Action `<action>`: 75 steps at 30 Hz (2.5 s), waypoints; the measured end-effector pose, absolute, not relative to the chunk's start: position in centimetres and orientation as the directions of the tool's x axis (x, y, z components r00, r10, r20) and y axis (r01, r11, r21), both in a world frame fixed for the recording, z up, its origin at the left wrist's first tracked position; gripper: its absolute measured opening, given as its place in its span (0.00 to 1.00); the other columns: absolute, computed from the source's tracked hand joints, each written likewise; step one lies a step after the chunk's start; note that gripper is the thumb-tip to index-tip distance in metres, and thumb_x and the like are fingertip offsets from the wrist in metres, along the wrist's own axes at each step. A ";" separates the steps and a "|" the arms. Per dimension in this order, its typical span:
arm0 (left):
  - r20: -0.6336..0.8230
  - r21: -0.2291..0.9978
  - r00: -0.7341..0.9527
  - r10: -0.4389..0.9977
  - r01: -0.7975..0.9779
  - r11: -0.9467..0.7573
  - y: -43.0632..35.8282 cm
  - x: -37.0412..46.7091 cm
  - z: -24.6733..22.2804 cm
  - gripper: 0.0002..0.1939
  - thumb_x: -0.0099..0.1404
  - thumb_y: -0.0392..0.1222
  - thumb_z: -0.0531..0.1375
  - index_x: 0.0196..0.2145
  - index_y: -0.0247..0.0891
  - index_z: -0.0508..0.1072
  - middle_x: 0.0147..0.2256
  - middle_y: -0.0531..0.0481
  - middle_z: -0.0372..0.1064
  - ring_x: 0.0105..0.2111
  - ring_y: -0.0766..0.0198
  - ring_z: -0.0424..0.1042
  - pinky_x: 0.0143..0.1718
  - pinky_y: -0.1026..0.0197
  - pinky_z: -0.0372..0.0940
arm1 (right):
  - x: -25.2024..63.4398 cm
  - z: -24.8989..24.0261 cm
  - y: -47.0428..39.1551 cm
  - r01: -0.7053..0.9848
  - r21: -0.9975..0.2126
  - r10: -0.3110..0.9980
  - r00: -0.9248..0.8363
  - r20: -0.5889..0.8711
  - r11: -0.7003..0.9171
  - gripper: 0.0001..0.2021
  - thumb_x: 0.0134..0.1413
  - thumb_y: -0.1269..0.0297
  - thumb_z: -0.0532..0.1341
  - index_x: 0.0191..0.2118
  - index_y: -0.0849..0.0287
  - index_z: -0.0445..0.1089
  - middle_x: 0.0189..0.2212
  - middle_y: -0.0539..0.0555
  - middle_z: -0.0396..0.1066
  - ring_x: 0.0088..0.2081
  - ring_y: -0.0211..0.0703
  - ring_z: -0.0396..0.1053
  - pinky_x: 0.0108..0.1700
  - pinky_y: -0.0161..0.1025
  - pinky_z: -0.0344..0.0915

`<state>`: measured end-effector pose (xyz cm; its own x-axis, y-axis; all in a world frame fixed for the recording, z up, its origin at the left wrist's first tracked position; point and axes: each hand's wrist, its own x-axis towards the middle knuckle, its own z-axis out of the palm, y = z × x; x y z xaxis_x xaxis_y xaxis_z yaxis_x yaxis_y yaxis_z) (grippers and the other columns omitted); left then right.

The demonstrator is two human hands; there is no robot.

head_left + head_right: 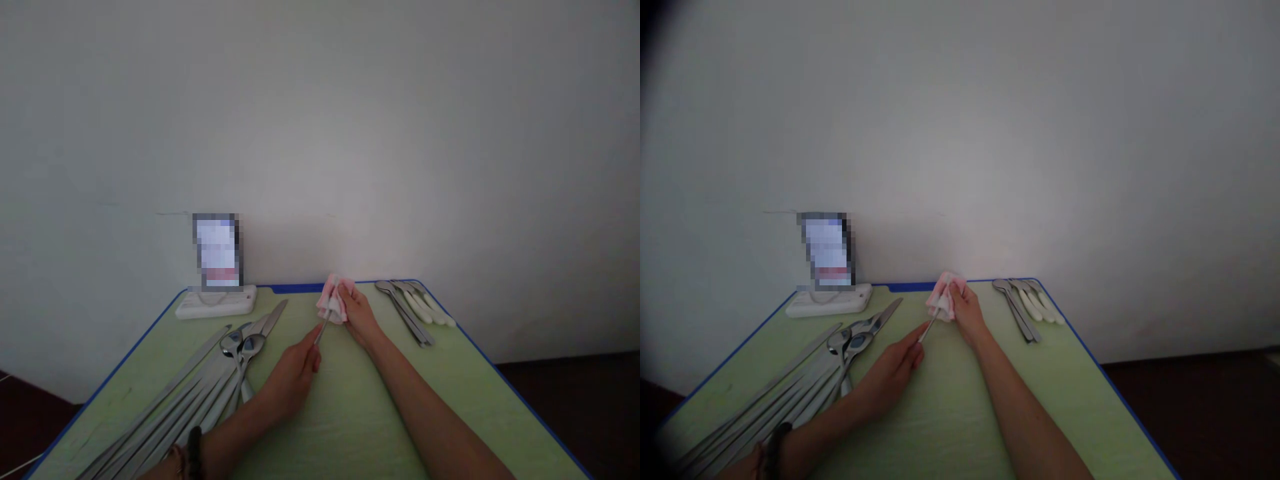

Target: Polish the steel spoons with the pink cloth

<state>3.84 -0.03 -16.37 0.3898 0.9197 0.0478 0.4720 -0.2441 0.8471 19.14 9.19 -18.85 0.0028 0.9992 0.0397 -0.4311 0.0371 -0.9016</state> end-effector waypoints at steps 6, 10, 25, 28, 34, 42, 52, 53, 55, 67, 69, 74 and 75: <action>0.050 0.864 0.370 0.928 0.450 -0.226 0.4 3.8 -16.6 0.26 0.65 0.41 0.41 0.59 0.28 0.55 0.23 0.54 0.57 0.24 0.64 0.58 0.28 0.63 0.55 | 17.2 -18.2 8.2 -0.550 -0.833 0.998 -0.018 -0.067 -0.066 0.16 0.36 0.53 0.67 0.26 0.61 0.67 0.18 0.47 0.67 0.21 0.32 0.60 0.25 0.31 0.57; 0.023 0.852 0.360 0.933 0.481 -0.207 0.2 4.0 -16.6 0.28 0.64 0.42 0.41 0.59 0.26 0.53 0.23 0.52 0.59 0.24 0.63 0.58 0.28 0.62 0.56 | 16.6 -18.3 8.1 -0.538 -0.839 0.996 -0.036 -0.079 -0.086 0.16 0.36 0.55 0.68 0.27 0.61 0.68 0.19 0.47 0.68 0.22 0.33 0.62 0.27 0.32 0.57; 0.004 0.833 0.380 0.925 0.511 -0.214 -0.1 4.0 -16.2 0.27 0.64 0.43 0.43 0.58 0.28 0.58 0.21 0.54 0.58 0.23 0.65 0.59 0.26 0.65 0.54 | 18.6 -18.8 9.0 -0.401 -0.909 0.987 0.150 0.059 0.115 0.15 0.43 0.52 0.63 0.27 0.60 0.66 0.18 0.46 0.64 0.21 0.32 0.57 0.26 0.32 0.56; 0.044 0.848 0.348 0.936 0.482 -0.219 0.2 3.9 -16.7 0.26 0.65 0.44 0.43 0.57 0.28 0.60 0.21 0.53 0.59 0.22 0.65 0.59 0.25 0.65 0.54 | 17.0 -18.7 8.2 -0.511 -0.859 0.996 0.086 -0.015 0.031 0.16 0.42 0.51 0.64 0.27 0.60 0.66 0.18 0.46 0.64 0.20 0.32 0.58 0.26 0.32 0.57; 0.058 0.850 0.335 0.941 0.478 -0.222 0.5 3.8 -17.0 0.26 0.65 0.45 0.43 0.56 0.28 0.60 0.22 0.52 0.61 0.23 0.64 0.61 0.27 0.64 0.56 | 15.7 -19.0 7.9 -0.574 -0.818 0.999 0.016 -0.047 -0.029 0.14 0.42 0.54 0.64 0.30 0.61 0.68 0.19 0.47 0.67 0.21 0.33 0.61 0.26 0.32 0.58; 0.002 0.832 0.466 0.885 0.490 -0.260 -0.4 3.9 -15.8 0.26 0.65 0.46 0.45 0.57 0.31 0.58 0.26 0.52 0.65 0.25 0.65 0.63 0.29 0.65 0.57 | 19.8 -19.0 9.9 -0.601 -0.785 0.972 0.235 0.002 0.147 0.09 0.43 0.60 0.65 0.28 0.60 0.68 0.20 0.45 0.68 0.22 0.32 0.63 0.28 0.31 0.63; -0.009 0.869 0.446 0.895 0.446 -0.214 0.1 3.7 -15.8 0.18 0.65 0.48 0.46 0.31 0.36 0.70 0.22 0.56 0.59 0.19 0.70 0.53 0.21 0.68 0.49 | 20.2 -18.3 9.9 -0.652 -0.741 0.957 0.286 -0.047 0.158 0.10 0.43 0.59 0.65 0.28 0.60 0.68 0.21 0.47 0.69 0.22 0.34 0.65 0.30 0.36 0.67; -0.019 0.874 0.433 0.901 0.446 -0.196 0.1 3.6 -15.9 0.18 0.65 0.49 0.46 0.32 0.36 0.70 0.21 0.57 0.57 0.18 0.70 0.52 0.20 0.68 0.48 | 20.0 -18.2 9.8 -0.651 -0.745 0.961 0.273 -0.051 0.146 0.11 0.43 0.59 0.65 0.27 0.60 0.68 0.20 0.47 0.69 0.21 0.34 0.65 0.30 0.36 0.67; -0.037 0.881 0.412 0.910 0.443 -0.165 0.2 3.6 -16.1 0.19 0.65 0.51 0.46 0.32 0.36 0.70 0.18 0.59 0.52 0.17 0.70 0.50 0.19 0.68 0.46 | 19.6 -18.2 9.5 -0.651 -0.750 0.963 0.259 -0.069 0.121 0.12 0.41 0.57 0.66 0.27 0.60 0.67 0.20 0.47 0.68 0.20 0.34 0.64 0.28 0.36 0.66; -0.028 0.899 0.403 0.915 0.409 -0.153 0.3 3.6 -16.5 0.20 0.65 0.51 0.46 0.42 0.34 0.68 0.17 0.60 0.52 0.16 0.70 0.51 0.17 0.68 0.48 | 18.4 -17.7 8.5 -0.609 -0.792 0.990 0.133 -0.052 0.040 0.15 0.39 0.53 0.66 0.25 0.60 0.68 0.17 0.47 0.66 0.19 0.33 0.60 0.24 0.34 0.58; -0.034 0.907 0.411 0.911 0.395 -0.145 0.3 3.6 -16.6 0.21 0.65 0.51 0.45 0.43 0.34 0.67 0.17 0.60 0.52 0.15 0.70 0.51 0.17 0.68 0.48 | 18.5 -17.6 8.6 -0.624 -0.781 0.993 0.109 -0.053 0.027 0.14 0.39 0.54 0.66 0.26 0.60 0.68 0.17 0.47 0.66 0.19 0.33 0.60 0.24 0.33 0.58; -0.042 0.922 0.414 0.910 0.367 -0.125 0.2 3.7 -16.5 0.21 0.64 0.51 0.47 0.45 0.33 0.66 0.18 0.60 0.54 0.15 0.71 0.51 0.17 0.69 0.49 | 18.6 -17.7 8.6 -0.592 -0.806 0.999 0.023 -0.031 -0.011 0.15 0.39 0.54 0.66 0.27 0.61 0.68 0.17 0.48 0.68 0.21 0.35 0.63 0.25 0.33 0.59; -0.049 0.926 0.407 0.912 0.360 -0.112 0.2 3.7 -16.4 0.21 0.64 0.51 0.46 0.46 0.34 0.65 0.19 0.59 0.56 0.15 0.71 0.51 0.17 0.69 0.49 | 18.5 -17.6 8.5 -0.572 -0.820 1.000 -0.005 -0.025 -0.023 0.15 0.39 0.54 0.66 0.26 0.61 0.68 0.17 0.48 0.68 0.20 0.34 0.62 0.24 0.33 0.59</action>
